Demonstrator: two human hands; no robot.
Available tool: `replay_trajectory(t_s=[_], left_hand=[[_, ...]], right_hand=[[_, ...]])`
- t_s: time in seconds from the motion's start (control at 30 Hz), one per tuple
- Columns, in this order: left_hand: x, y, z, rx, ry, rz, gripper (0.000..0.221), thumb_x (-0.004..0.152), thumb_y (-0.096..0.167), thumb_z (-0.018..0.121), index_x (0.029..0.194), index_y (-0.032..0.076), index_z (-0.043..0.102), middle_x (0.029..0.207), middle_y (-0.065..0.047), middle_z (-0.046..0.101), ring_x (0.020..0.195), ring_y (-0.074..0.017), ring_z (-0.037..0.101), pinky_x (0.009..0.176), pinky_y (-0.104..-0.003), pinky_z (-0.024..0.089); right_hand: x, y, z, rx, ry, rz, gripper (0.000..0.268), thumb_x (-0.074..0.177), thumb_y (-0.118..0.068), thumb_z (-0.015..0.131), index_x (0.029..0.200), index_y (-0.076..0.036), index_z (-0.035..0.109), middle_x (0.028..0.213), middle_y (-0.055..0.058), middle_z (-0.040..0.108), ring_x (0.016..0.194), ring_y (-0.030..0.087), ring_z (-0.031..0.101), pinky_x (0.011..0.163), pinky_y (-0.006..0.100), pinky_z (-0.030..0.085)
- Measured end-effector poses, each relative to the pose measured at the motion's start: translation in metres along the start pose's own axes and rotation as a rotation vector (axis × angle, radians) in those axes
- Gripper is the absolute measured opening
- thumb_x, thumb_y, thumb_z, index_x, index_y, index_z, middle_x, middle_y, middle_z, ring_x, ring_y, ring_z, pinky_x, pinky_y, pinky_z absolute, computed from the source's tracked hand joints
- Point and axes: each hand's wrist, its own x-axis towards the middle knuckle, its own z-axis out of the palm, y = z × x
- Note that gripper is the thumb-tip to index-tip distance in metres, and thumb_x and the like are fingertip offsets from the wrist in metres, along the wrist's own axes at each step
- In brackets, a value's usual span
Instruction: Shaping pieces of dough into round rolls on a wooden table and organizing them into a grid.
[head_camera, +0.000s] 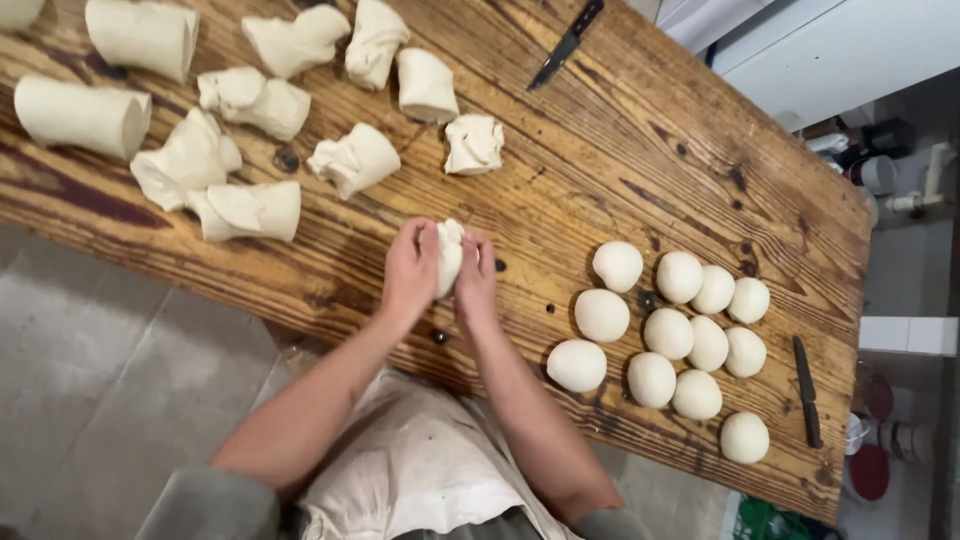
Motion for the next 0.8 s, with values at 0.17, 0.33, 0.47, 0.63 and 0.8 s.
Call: replay_trajectory(t_s=[0.17,0.33,0.47,0.63,0.8], left_hand=[[0.006,-0.049,0.011,0.286,-0.038,0.238,0.023,0.108,0.027,0.05,0.101,0.011,0.066,0.092,-0.01,0.065,0.097,-0.0326,0.066,0.084,-0.043,0.052],[-0.038,-0.092,0.011,0.614,-0.091,0.522,0.033,0.107,0.034,0.044,0.084,0.016,0.058,0.083,-0.003,0.057,0.092,-0.0271,0.061,0.075,-0.042,0.047],[-0.042,-0.093,0.008,0.607,-0.104,0.413,0.031,0.1,0.033,0.051,0.075,0.017,0.061,0.073,-0.003,0.061,0.081,-0.0263,0.066,0.072,-0.041,0.05],[0.0,-0.025,-0.018,0.234,-0.298,0.006,0.021,0.099,0.033,0.062,0.099,0.014,0.069,0.096,-0.014,0.069,0.103,-0.0378,0.068,0.086,-0.051,0.053],[-0.001,0.009,-0.013,0.181,0.001,0.134,0.028,0.107,0.018,0.045,0.124,0.0,0.059,0.114,-0.024,0.059,0.112,-0.0504,0.059,0.098,-0.057,0.047]], right_hand=[[-0.046,-0.056,0.008,-0.072,-0.097,-0.254,0.032,0.109,-0.024,0.045,0.13,-0.009,0.065,0.128,0.018,0.063,0.123,0.031,0.057,0.109,0.044,0.043],[-0.051,0.028,-0.022,-0.304,-0.159,-0.546,0.039,0.114,-0.031,0.035,0.103,-0.007,0.064,0.092,0.014,0.058,0.094,0.032,0.061,0.09,0.043,0.049],[-0.041,0.04,-0.031,-0.459,-0.228,-0.629,0.038,0.11,-0.027,0.04,0.089,-0.008,0.065,0.079,0.014,0.06,0.081,0.034,0.062,0.079,0.043,0.05],[-0.056,-0.05,0.017,-0.089,-0.042,-0.066,0.021,0.095,-0.023,0.058,0.084,-0.007,0.068,0.079,0.003,0.057,0.077,0.018,0.054,0.074,0.036,0.046],[-0.054,-0.057,0.023,0.003,-0.069,-0.101,0.038,0.111,-0.032,0.042,0.131,-0.009,0.065,0.127,0.015,0.066,0.124,0.02,0.057,0.112,0.035,0.045]])
